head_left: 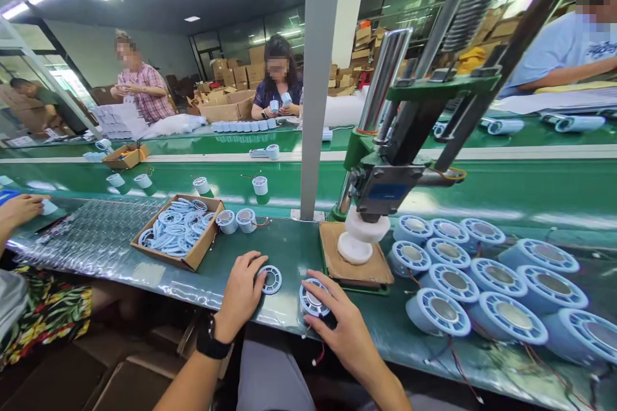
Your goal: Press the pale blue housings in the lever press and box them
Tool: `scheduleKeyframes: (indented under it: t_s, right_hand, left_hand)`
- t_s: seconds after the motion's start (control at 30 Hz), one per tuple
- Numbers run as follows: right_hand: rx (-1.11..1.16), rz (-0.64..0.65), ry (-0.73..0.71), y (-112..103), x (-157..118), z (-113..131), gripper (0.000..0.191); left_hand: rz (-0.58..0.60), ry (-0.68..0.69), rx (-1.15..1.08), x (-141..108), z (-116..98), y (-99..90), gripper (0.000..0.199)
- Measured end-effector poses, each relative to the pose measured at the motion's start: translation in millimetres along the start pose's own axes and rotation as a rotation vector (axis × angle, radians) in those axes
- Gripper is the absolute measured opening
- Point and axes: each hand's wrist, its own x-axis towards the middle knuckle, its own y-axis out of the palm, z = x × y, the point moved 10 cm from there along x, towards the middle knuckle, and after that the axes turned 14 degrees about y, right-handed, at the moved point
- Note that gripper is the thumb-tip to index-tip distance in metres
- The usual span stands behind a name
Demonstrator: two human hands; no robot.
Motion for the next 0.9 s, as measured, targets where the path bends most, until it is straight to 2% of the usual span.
scheduleKeyframes:
  t_s: [0.13,0.2,0.3,0.37,0.47,0.53,0.7,0.8,0.9]
  right_hand:
    - [-0.014,-0.072,-0.020,-5,-4,-3,0.045]
    - [-0.007,-0.120,-0.023,-7,-5,-1,0.047]
    - [-0.017,-0.230,0.003,-8,-6,0,0.054]
    - [-0.036,-0.303,0.026,-5,-7,1,0.059]
    - [-0.060,-0.376,0.016,0,-8,5,0.062]
    - [-0.075,-0.410,0.002,1,-9,7,0.063]
    - [-0.081,-0.416,-0.010,-4,-9,10,0.065]
    - [-0.072,-0.415,0.011,-4,-8,8,0.066]
    - [-0.094,-0.373,-0.017,3,-8,8,0.058]
  left_hand:
    - [0.188,0.076,-0.100,-4,0,1.5,0.049]
    - [0.235,0.077,-0.129,-6,-4,-0.1,0.055]
    - [0.119,-0.006,-0.213,-3,-15,-4.1,0.054]
    - [0.048,-0.027,-0.292,1,-34,-0.7,0.060]
    - [0.072,0.050,-0.326,10,-72,10.4,0.066]
    - [0.088,0.072,-0.306,15,-86,13.5,0.065]
    - [0.086,-0.007,-0.351,17,-81,15.9,0.066]
    - [0.039,-0.053,-0.383,13,-75,19.3,0.064]
    - [-0.007,-0.071,-0.419,5,-74,28.5,0.062]
